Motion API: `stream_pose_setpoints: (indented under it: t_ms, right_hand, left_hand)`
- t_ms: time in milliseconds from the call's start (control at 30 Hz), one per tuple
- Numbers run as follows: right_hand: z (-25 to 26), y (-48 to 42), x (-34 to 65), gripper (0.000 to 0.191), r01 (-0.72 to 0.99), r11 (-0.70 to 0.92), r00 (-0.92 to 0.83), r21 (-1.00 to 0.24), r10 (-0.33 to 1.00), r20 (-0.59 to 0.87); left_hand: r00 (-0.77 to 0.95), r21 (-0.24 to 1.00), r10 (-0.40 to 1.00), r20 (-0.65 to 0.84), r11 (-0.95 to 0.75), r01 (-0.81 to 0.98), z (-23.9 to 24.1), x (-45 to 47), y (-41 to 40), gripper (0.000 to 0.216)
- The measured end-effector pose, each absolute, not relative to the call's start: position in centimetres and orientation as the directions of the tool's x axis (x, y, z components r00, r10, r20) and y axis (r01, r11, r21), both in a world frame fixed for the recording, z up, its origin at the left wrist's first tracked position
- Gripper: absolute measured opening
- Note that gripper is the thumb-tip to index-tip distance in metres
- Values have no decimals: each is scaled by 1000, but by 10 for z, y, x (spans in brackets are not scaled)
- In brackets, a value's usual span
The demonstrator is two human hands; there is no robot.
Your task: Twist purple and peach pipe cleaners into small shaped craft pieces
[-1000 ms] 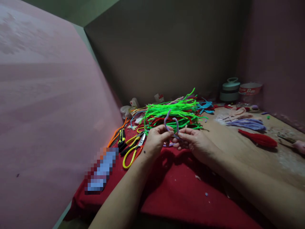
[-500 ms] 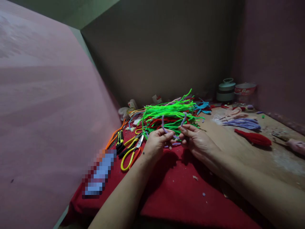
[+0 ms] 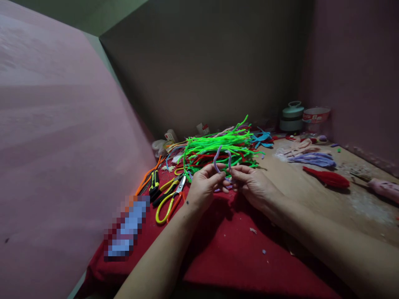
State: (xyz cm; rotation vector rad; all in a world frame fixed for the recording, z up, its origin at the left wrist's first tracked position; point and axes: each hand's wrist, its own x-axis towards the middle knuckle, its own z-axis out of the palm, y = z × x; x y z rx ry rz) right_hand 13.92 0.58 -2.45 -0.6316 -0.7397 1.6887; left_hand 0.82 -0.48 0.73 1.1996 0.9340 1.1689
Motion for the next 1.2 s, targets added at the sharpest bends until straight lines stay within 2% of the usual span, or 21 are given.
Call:
stream_pose_setpoints:
  t_ms: [267,467,600,1200]
  right_hand:
    - [-24,4,139,23,-597,-203,-331,-776,944,7]
    - [-24,5,143,12,-663,-337,-469,-669,883,19]
    - [-25,4,145,10,-640,-363,-522,-677,852,36]
    - [-26,3,142,9,-613,-358,-524,-705,851,23]
  left_hand:
    - [203,986,978,50,-16,-164,8,7,-5,27]
    - [157,961,987,25,19,-276,10,0,2,25]
    - [158,958,987,23,24,-287,8,0,4,24]
    - [125,971,989,74,-43,-234,12,8,-5,18]
